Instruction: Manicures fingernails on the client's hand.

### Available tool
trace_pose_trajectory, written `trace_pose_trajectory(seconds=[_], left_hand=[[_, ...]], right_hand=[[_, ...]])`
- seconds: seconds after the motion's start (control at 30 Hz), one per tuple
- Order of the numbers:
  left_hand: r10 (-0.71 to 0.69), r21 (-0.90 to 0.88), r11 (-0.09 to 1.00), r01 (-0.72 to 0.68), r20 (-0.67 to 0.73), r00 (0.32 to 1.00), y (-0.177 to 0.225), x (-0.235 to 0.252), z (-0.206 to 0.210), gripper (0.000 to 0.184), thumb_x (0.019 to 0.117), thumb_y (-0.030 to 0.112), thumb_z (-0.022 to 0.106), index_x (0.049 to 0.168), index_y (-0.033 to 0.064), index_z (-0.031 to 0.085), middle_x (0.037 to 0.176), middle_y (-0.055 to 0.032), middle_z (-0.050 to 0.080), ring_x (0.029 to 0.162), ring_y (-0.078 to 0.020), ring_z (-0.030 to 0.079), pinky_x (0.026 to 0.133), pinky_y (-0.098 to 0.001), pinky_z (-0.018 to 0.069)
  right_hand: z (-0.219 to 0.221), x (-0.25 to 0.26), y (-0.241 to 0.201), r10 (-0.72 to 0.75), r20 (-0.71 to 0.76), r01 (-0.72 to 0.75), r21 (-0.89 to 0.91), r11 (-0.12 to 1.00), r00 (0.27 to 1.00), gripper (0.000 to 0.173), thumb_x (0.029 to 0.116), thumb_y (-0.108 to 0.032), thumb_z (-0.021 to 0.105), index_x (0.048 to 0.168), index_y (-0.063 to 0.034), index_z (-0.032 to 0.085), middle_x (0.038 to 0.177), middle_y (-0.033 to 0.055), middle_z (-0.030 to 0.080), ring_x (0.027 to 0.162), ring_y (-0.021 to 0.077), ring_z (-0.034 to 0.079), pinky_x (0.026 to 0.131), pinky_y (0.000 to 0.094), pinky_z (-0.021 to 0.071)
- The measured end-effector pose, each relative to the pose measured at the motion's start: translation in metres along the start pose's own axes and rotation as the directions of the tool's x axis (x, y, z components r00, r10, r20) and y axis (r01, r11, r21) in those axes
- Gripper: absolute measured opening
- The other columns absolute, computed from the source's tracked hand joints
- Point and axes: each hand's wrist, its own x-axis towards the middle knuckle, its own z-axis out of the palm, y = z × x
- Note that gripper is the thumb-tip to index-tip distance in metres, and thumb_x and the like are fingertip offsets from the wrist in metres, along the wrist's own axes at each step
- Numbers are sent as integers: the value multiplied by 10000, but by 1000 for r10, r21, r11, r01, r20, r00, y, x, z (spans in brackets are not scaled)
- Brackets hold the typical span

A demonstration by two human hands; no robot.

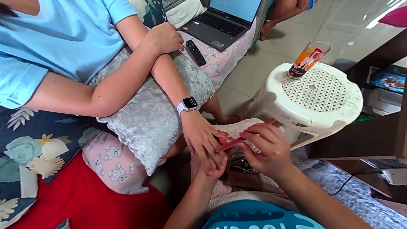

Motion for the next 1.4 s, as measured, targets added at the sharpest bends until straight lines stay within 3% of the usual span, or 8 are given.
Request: trace_pose_trajectory(seconds=[0.27,0.37,0.43,0.6,0.93,1.1,1.27,1.4], left_hand=[[4,-12,1000,-3,86,996,4,1,-2,173,1004,162,604,1059,37,709,999,-103,719,975,-227,700,916,-361,558],[-22,-24,999,25,110,994,4,0,-6,199,994,190,629,1089,41,719,1049,-95,722,1018,-214,694,937,-352,553],[-47,-67,996,56,128,991,6,-1,-7,220,981,196,650,1109,26,705,1077,-112,716,1027,-221,699,882,-333,576],[-76,-98,991,90,143,987,12,-7,-13,282,974,236,661,1156,21,684,1104,-115,702,1037,-234,689,930,-361,561],[-27,14,1000,26,110,993,12,-5,-12,240,974,242,655,1110,50,707,1030,-82,716,1026,-220,683,997,-401,520],[-41,58,998,35,107,993,13,-5,-11,213,981,190,658,1128,40,697,1076,-72,716,976,-156,702,859,-288,577],[29,123,991,-43,111,993,10,-3,-11,224,960,214,683,1124,65,720,1071,-63,725,1029,-170,687,988,-348,523],[40,109,993,-49,82,996,5,-1,-10,198,971,199,668,1100,58,716,1050,-60,724,992,-158,694,935,-316,547]], right_hand=[[-23,4,39,132,16,-129,-100,987,991,315,949,-374,681,951,-80,794,968,131,740,938,290,695,798,444,560],[-21,6,33,3,40,-4,17,1000,999,278,967,-354,684,999,-94,779,1008,105,739,1033,252,682,899,406,554],[-14,7,26,-89,40,84,101,991,995,253,977,-340,690,1035,-106,769,1031,88,735,1102,235,662,980,383,527],[-4,13,20,-167,58,156,155,976,984,230,974,-312,699,1043,-102,760,1043,82,728,1138,229,642,1021,379,502],[10,34,48,-191,73,163,286,944,979,189,949,-236,715,979,-59,773,1053,90,723,1145,218,646,1013,360,527],[11,25,22,-234,142,186,285,940,962,228,1003,-301,664,1033,-100,767,1049,72,728,1144,225,642,1005,372,521],[1,24,39,-106,89,86,202,976,990,205,957,-272,708,981,-81,779,1036,90,721,1114,214,656,977,361,542],[5,16,23,-95,59,86,148,985,994,238,973,-313,682,990,-90,766,1002,89,716,1067,231,657,949,382,536]])
